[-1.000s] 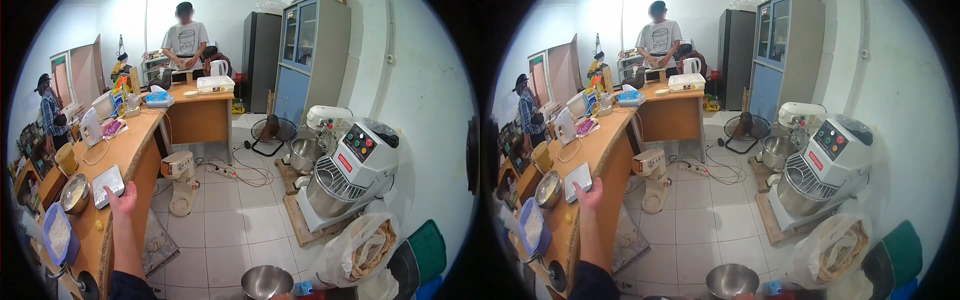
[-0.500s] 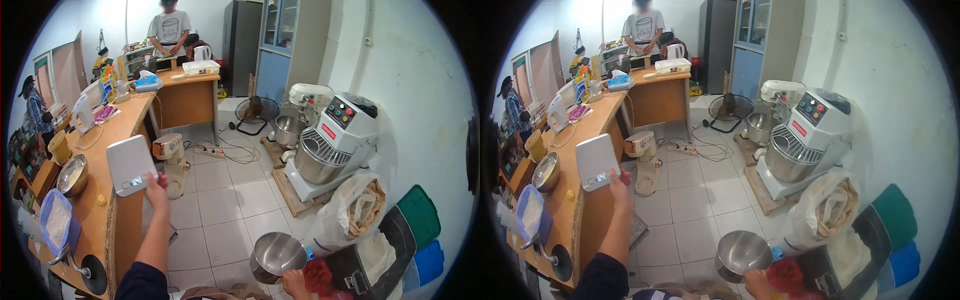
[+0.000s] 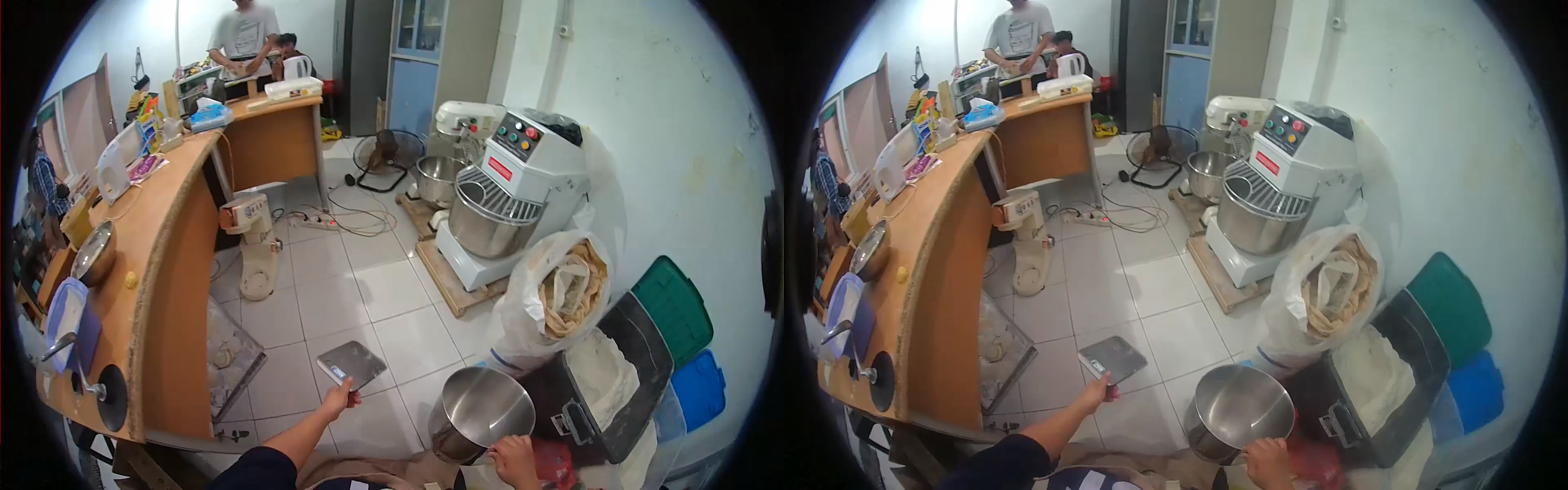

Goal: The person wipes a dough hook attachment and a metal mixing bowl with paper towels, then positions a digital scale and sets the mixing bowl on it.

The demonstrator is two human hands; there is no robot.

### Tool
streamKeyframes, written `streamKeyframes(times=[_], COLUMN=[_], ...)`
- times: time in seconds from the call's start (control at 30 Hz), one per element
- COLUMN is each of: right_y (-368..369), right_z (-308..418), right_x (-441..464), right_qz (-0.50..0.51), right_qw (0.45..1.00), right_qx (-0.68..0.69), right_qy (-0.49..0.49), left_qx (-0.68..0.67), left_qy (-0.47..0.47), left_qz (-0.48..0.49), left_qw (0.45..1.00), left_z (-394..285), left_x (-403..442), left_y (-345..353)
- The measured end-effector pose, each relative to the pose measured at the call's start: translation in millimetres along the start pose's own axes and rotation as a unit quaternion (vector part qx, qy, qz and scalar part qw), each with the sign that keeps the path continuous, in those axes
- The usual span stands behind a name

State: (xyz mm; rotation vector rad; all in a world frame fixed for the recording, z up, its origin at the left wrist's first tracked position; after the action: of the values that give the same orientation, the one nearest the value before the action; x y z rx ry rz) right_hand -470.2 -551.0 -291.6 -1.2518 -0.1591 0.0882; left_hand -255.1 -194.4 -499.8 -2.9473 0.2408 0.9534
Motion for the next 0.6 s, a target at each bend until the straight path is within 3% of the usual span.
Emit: streamKeyframes(times=[0.23,0.47,0.6], right_y=[-44,-66,-80], right_z=[-32,-55,-55], right_x=[-46,-64,-55], right_qz=[-0.003,0.005,-0.019], right_qw=[0.999,0.995,0.997], right_qx=[-0.007,-0.076,-0.014], right_qy=[0.035,0.062,0.077], left_qx=[0.066,0.037,0.033], left_qy=[-0.114,-0.143,-0.177], left_qz=[0.076,0.062,0.071], left_qw=[0.988,0.987,0.981], left_z=[107,143,155], left_x=[58,106,120], left_y=[53,99,118])
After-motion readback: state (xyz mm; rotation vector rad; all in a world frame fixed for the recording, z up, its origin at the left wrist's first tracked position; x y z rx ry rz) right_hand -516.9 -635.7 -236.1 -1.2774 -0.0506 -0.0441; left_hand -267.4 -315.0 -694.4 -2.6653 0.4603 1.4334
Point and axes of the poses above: each hand's wrist, its own x-axis towards the middle knuckle, its own y-axis out of the palm, z = x × y, the point moved 3 cm from there along x, towards the middle knuckle, and after that the axes turned 3 degrees about x, right-handed, at the moved point
